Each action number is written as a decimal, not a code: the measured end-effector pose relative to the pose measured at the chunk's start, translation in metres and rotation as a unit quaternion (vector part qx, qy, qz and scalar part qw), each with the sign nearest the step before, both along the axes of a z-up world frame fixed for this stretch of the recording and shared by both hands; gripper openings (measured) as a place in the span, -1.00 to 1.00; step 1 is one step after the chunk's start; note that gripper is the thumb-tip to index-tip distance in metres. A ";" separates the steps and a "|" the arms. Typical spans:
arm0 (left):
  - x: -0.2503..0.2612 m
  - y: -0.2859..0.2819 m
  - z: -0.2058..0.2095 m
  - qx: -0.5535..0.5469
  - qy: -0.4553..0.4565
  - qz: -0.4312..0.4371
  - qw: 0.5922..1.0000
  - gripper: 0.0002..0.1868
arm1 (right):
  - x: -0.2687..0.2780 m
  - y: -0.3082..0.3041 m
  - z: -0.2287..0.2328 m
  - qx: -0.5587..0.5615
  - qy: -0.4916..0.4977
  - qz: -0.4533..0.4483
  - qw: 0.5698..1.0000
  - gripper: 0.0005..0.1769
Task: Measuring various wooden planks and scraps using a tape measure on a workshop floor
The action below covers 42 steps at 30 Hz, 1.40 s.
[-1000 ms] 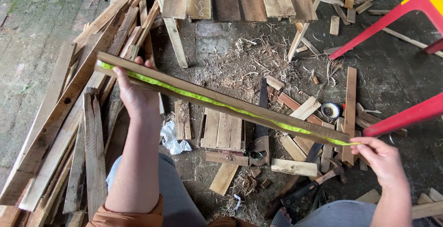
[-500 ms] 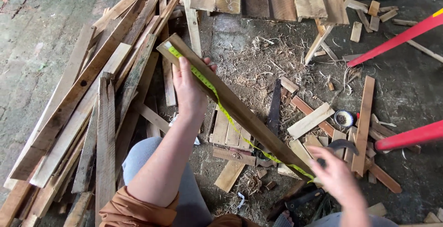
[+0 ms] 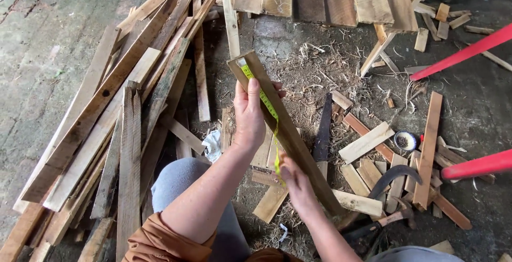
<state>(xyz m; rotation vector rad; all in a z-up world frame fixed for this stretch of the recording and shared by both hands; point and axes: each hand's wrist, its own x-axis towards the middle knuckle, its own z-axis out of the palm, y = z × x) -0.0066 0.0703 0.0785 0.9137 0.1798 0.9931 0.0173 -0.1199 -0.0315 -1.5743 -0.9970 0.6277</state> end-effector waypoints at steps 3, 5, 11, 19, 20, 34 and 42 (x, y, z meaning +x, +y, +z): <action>0.001 -0.001 -0.001 0.001 0.019 -0.004 1.000 -0.68 | 0.010 -0.007 -0.003 0.025 0.297 -0.031 0.954 -0.51; 0.001 -0.001 0.001 0.003 0.023 -0.010 1.000 -0.68 | 0.018 -0.010 -0.001 0.070 0.411 -0.044 0.908 -0.71; 0.002 -0.004 0.004 0.013 0.012 -0.018 1.000 -0.66 | 0.037 -0.025 -0.011 0.084 0.498 -0.015 0.863 -0.76; 0.002 0.001 0.001 0.001 -0.002 -0.022 1.000 -0.67 | 0.038 -0.032 0.024 0.053 0.446 0.061 0.891 -0.48; 0.007 0.002 -0.002 0.001 -0.002 -0.024 1.000 -0.67 | 0.042 -0.031 0.010 0.054 0.446 0.060 0.891 -0.48; 0.003 0.012 0.006 -0.075 0.013 0.044 0.996 -0.64 | 0.061 -0.053 -0.001 -0.043 0.108 -0.175 0.978 -0.85; 0.004 0.024 -0.011 -0.158 0.012 0.035 0.987 -0.60 | 0.061 -0.056 -0.004 0.007 0.118 -0.198 0.973 -0.89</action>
